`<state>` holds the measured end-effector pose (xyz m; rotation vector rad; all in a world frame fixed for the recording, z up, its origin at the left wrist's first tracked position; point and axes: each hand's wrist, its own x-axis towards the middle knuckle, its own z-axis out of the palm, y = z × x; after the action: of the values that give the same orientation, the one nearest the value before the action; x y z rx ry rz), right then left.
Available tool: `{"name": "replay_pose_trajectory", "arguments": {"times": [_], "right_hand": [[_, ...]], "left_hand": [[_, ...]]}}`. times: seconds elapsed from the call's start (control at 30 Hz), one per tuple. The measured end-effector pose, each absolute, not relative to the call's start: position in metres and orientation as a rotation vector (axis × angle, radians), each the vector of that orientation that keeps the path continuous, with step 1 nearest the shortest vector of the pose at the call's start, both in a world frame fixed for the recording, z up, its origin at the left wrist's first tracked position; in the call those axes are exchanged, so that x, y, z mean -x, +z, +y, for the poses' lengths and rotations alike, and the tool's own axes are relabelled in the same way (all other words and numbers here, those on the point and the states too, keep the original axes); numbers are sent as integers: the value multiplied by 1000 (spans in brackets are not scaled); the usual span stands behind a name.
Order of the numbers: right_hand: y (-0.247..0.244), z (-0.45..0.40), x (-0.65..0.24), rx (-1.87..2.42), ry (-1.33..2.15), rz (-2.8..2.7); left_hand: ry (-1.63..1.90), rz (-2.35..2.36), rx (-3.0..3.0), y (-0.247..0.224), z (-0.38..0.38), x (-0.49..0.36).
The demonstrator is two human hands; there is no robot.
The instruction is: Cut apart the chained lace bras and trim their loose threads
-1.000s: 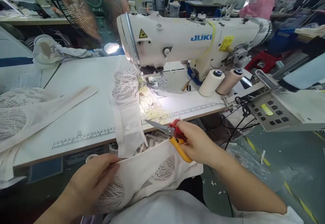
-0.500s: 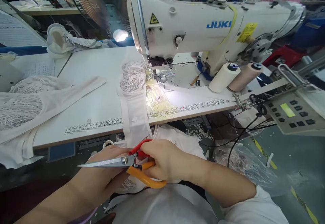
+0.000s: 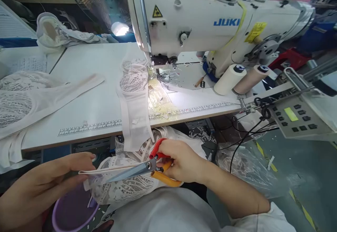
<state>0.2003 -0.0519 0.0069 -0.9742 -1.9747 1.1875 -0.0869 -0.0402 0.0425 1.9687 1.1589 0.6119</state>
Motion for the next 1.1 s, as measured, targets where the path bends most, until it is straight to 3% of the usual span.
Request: {"name": "replay_pose_trajectory", "arguments": {"times": [0.37,0.5,0.83,1.1], "right_hand": [[4,-87,-211,1259,1327,-1982],[6,-94,-223,1300,1450,-2050],[30,-57,-208,1188,1146,-1677],[27,-41,-183,992,1222,-1557]], "left_hand": [[747,1109,-1350,33,-44,48],[821,1146,-1451,29,-50,20],[1118,922,-2130,12,-49,-15],[983,1003,-1925,23,-46,-18]]}}
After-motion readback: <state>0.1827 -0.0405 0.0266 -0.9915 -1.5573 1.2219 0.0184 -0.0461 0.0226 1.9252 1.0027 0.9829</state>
